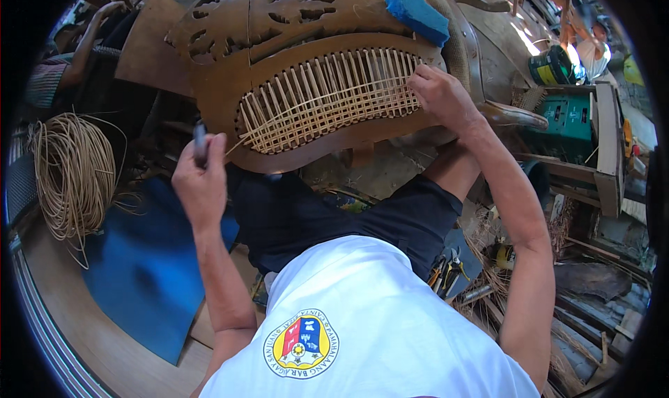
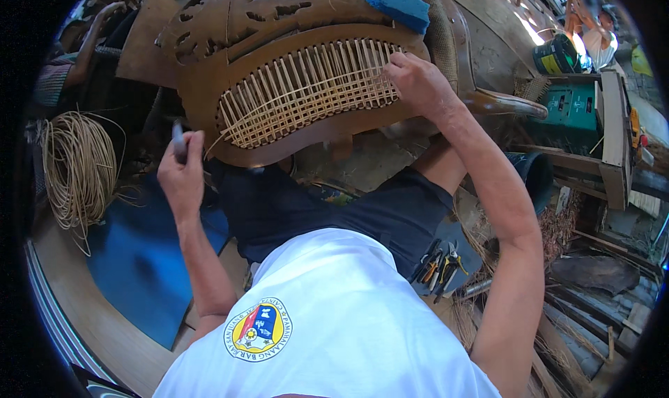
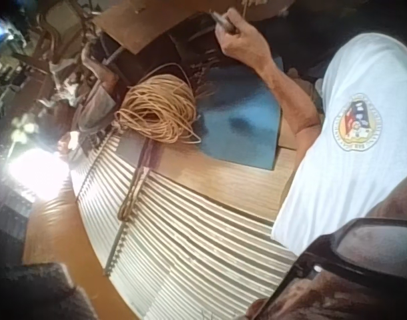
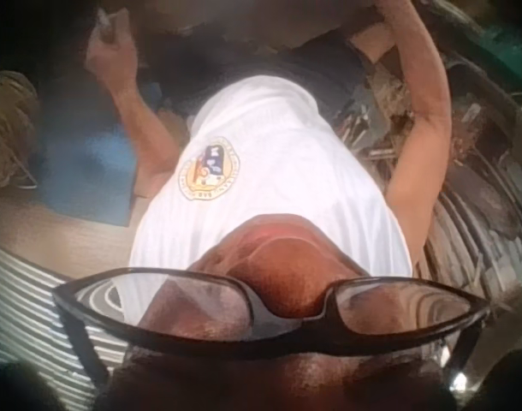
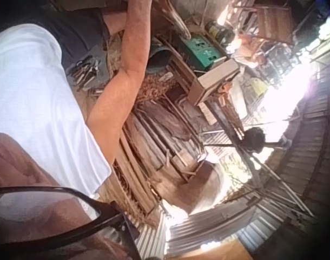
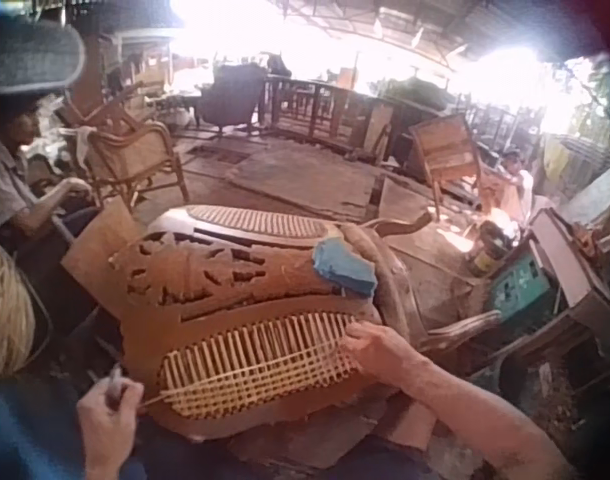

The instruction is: Repairing a wooden chair back by weaving and securing strips of rattan.

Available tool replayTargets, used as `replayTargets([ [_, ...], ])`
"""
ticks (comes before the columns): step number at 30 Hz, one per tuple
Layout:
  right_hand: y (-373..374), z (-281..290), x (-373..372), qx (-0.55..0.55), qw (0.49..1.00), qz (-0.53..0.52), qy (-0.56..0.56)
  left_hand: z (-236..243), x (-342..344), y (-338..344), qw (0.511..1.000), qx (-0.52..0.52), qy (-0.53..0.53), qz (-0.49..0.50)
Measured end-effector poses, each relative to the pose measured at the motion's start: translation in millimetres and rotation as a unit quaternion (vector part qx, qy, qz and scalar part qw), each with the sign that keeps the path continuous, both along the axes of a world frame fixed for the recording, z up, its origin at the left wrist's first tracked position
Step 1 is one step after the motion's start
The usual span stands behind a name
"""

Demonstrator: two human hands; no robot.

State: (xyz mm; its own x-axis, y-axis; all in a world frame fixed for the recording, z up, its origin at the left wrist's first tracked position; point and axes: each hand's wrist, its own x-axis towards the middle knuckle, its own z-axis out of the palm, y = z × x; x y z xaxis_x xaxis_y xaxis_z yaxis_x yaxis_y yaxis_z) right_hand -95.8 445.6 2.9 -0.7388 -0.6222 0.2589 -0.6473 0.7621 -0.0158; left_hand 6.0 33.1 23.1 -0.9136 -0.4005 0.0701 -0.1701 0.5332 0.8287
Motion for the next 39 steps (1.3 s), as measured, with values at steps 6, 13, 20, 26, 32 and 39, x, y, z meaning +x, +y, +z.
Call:
replayTargets([
  [6,10,17,21,-0.268,0.943,-0.165,-0.113,-6,-58,112,0.959,-0.102,0.089,-0.250],
  [13,14,0,20,-0.329,0.928,-0.137,-0.106,-18,-101,190,0.915,-0.205,-0.032,-0.346],
  [20,29,-10,-6,-0.229,0.967,-0.079,-0.077,-16,-108,200,0.913,-0.226,-0.044,-0.338],
  [26,34,-14,-7,-0.209,0.972,-0.079,-0.073,-17,-112,206,0.898,-0.232,-0.050,-0.371],
  [32,33,-14,-6,-0.213,0.972,-0.081,-0.062,-15,-112,211,0.890,-0.268,-0.058,-0.365],
  [39,36,-16,-11,-0.220,0.970,-0.067,-0.079,-17,-121,222,0.905,-0.189,-0.069,-0.375],
])
